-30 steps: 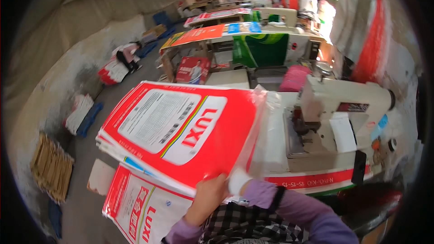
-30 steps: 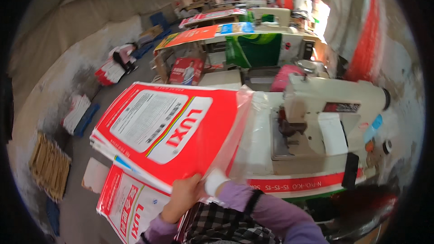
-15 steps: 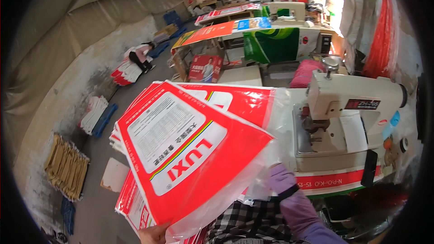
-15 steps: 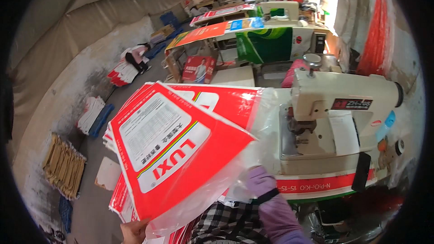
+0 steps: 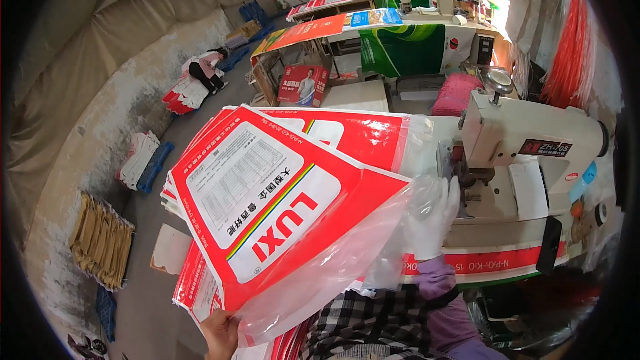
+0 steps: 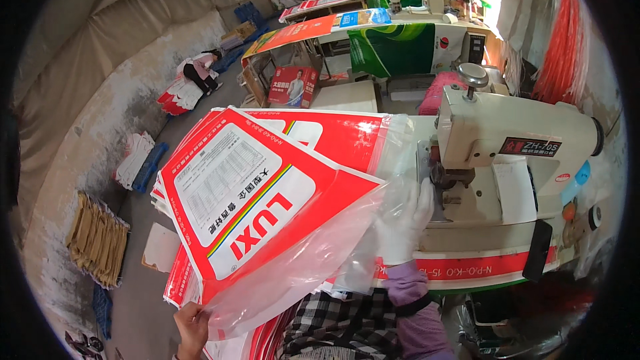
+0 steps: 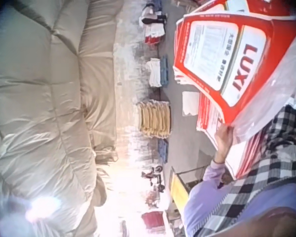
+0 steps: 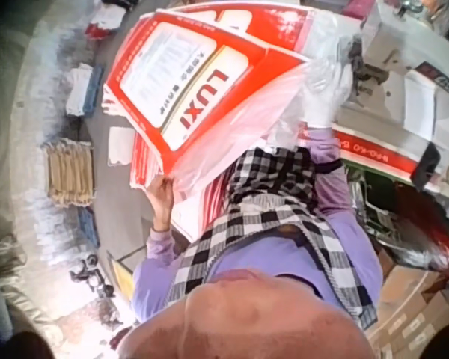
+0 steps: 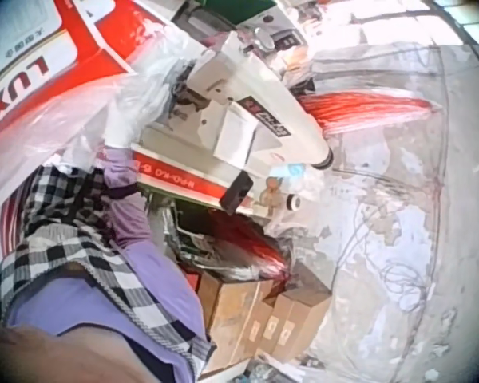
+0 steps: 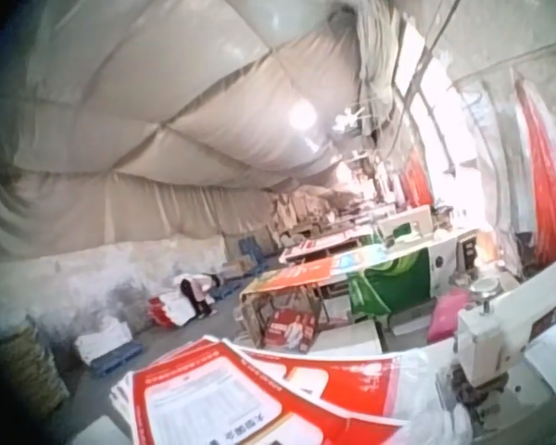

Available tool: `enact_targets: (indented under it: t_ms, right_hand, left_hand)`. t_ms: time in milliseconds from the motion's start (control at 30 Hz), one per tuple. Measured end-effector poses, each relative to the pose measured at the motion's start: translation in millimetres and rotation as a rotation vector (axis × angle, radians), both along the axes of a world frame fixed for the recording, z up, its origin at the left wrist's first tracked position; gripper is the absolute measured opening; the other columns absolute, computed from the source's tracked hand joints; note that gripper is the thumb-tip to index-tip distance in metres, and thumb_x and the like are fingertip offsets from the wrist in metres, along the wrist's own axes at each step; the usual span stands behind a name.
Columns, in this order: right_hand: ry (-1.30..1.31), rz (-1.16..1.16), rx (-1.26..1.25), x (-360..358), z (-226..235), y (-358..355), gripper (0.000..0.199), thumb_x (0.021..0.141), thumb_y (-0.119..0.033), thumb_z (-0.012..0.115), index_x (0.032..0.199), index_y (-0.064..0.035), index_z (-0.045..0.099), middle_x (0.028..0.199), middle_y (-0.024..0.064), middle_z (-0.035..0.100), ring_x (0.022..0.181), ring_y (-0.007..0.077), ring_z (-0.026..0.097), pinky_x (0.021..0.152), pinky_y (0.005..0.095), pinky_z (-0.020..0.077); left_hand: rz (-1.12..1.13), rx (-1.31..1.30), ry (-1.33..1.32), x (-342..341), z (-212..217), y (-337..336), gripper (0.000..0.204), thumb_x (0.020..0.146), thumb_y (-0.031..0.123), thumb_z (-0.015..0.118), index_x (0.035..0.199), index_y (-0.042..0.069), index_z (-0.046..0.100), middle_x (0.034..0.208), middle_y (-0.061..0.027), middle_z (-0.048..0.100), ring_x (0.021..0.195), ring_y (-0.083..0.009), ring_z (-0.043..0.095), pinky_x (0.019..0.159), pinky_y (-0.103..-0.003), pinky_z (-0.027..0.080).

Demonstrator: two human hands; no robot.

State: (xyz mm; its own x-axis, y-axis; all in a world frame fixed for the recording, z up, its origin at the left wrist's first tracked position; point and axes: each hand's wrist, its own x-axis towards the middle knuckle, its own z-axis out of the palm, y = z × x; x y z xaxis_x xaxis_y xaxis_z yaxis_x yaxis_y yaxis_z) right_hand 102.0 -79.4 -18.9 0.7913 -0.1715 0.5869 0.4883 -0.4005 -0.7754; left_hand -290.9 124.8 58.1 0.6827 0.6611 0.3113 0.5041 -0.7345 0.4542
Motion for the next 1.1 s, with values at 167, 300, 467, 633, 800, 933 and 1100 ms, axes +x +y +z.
enact_targets:
  t_ms: [167, 300, 467, 633, 800, 933, 1100]
  right_hand:
    - [-0.496, 0.592, -0.572, 30, -36, -13, 0.023, 0.073, -0.01, 0.066, 0.096, -0.0126, 0.067, 0.086, 0.0058, 0.064, 0.092, 0.0302, 0.061, 0.092, 0.0434, 0.0446]
    - [-0.116, 0.635, -0.3, 46, -67, -7, 0.011, 0.085, -0.015, 0.059, 0.089, -0.0081, 0.067, 0.073, 0.0089, 0.065, 0.063, 0.023, 0.063, 0.064, 0.0334, 0.0506]
    - [0.388, 0.63, -0.091, 47, -69, -5, 0.013, 0.089, -0.01, 0.053, 0.088, -0.003, 0.065, 0.075, 0.0142, 0.064, 0.061, 0.0227, 0.062, 0.057, 0.0339, 0.0481]
    - [0.102, 0.382, -0.16, 46, -74, 16, 0.008, 0.08, -0.007, 0.057, 0.079, -0.0007, 0.062, 0.069, 0.017, 0.058, 0.063, 0.0204, 0.061, 0.059, 0.036, 0.0479]
    - [0.151, 0.58, -0.254, 35, -50, -8, 0.01, 0.073, 0.002, 0.065, 0.08, -0.0035, 0.059, 0.071, 0.0109, 0.058, 0.061, 0.0199, 0.058, 0.06, 0.0323, 0.0482]
    - [0.261, 0.446, -0.259, 31, -53, -5, 0.012, 0.073, -0.001, 0.066, 0.078, -0.0015, 0.055, 0.065, 0.0119, 0.056, 0.058, 0.0225, 0.058, 0.058, 0.0327, 0.0471]
    - [0.214, 0.307, -0.331, 42, -64, 1, 0.012, 0.071, -0.002, 0.062, 0.073, -0.001, 0.05, 0.058, 0.0128, 0.052, 0.051, 0.0283, 0.054, 0.054, 0.0352, 0.0458]
  left_hand:
    - [0.075, -0.077, -0.065, -12, -24, 43, 0.014, 0.068, -0.006, 0.069, 0.077, -0.001, 0.061, 0.065, -0.013, 0.058, 0.056, -0.0176, 0.057, 0.055, -0.026, 0.044]
    - [-0.049, 0.024, 0.077, 18, 24, 19, 0.023, 0.08, 0.003, 0.074, 0.071, -0.001, 0.053, 0.06, -0.0118, 0.048, 0.054, -0.0172, 0.041, 0.051, -0.035, 0.042]
    - [-0.201, 0.158, 0.259, 35, 23, 9, 0.025, 0.079, 0.012, 0.079, 0.069, 0.002, 0.058, 0.054, -0.0109, 0.049, 0.049, -0.0204, 0.045, 0.049, -0.035, 0.042]
    - [-0.211, 0.129, 0.282, -11, 10, 19, 0.021, 0.078, 0.014, 0.079, 0.072, 0.005, 0.061, 0.059, -0.0116, 0.055, 0.05, -0.0255, 0.051, 0.049, -0.037, 0.043]
    - [-0.233, 0.07, 0.201, -24, -16, 32, 0.018, 0.068, 0.0, 0.077, 0.078, 0.004, 0.063, 0.063, -0.0097, 0.062, 0.052, -0.0219, 0.061, 0.049, -0.03, 0.047]
    - [-0.273, 0.112, 0.238, -31, -18, 30, 0.02, 0.066, 0.004, 0.08, 0.079, 0.007, 0.064, 0.063, -0.0095, 0.063, 0.053, -0.0248, 0.064, 0.048, -0.033, 0.049]
    - [-0.358, 0.084, 0.23, -22, -8, 14, 0.013, 0.079, 0.007, 0.071, 0.088, 0.009, 0.063, 0.069, -0.0131, 0.062, 0.057, -0.0311, 0.061, 0.05, -0.039, 0.047]
